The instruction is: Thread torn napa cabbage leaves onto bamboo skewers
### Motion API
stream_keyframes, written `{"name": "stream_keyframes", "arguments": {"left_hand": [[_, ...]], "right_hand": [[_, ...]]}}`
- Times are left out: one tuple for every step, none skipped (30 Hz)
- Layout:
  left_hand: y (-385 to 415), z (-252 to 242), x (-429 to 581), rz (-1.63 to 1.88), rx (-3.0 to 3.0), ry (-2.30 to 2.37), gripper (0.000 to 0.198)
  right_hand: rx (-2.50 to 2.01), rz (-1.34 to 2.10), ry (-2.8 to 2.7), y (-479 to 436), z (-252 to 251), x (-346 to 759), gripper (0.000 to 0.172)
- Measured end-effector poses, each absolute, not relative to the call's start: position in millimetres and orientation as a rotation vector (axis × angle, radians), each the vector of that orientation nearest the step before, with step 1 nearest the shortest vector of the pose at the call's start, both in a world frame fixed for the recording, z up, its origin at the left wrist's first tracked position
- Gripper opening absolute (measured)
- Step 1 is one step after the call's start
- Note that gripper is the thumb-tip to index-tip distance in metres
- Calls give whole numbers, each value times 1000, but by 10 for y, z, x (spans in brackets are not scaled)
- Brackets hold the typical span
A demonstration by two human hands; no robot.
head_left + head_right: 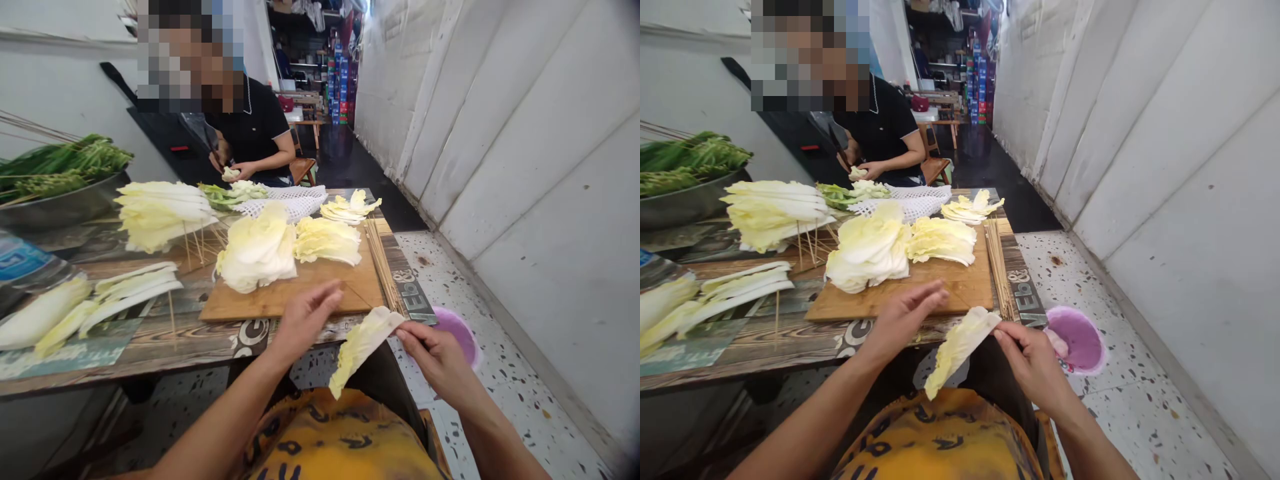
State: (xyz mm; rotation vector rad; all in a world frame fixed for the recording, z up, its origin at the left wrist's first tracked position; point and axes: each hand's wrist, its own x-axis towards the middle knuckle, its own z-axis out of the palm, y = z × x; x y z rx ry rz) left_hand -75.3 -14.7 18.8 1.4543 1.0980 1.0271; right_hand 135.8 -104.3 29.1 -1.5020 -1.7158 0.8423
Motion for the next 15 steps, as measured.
{"name": "stream_keyframes", "arguments": {"left_hand": [[-31,170,-773,1124,1641,1160,25],[91,153,-780,1163,1877,1202,24],[211,135,-774,1131,2130,1227,23],[324,118,-752,1055,2357,1246,22],[424,101,-718,968,2549,1263,21],[510,84,-676,879,2702,1279,20],[582,68,-628,811,2816,1296,19],[640,53,-581,765,2898,1311,18],[687,42,-538,736,2951,1327,17],[724,37,-502,718,2981,1343,16],[752,39,-476,705,2996,1360,15],[772,51,-460,692,3003,1367,14],[781,73,-455,683,3004,1358,15],[777,106,-461,684,2994,1335,16],[758,147,-476,708,2961,1303,17]], "right_hand": [[-1525,822,-1705,-1060,279,1392,31],[-1539,813,-1697,-1077,269,1419,31],[-1544,811,-1690,-1093,260,1436,31],[-1544,816,-1683,-1107,254,1446,31],[-1544,822,-1675,-1119,249,1449,31],[-1547,825,-1668,-1128,246,1449,31],[-1552,824,-1663,-1134,243,1447,31],[-1560,818,-1660,-1137,241,1446,31],[-1566,810,-1659,-1138,238,1446,32],[-1568,802,-1657,-1137,235,1448,32],[-1567,797,-1652,-1136,231,1452,32],[-1565,795,-1647,-1133,229,1457,32],[-1562,795,-1639,-1131,226,1464,33],[-1559,795,-1630,-1130,224,1471,33],[-1556,791,-1622,-1130,222,1478,33]]}}
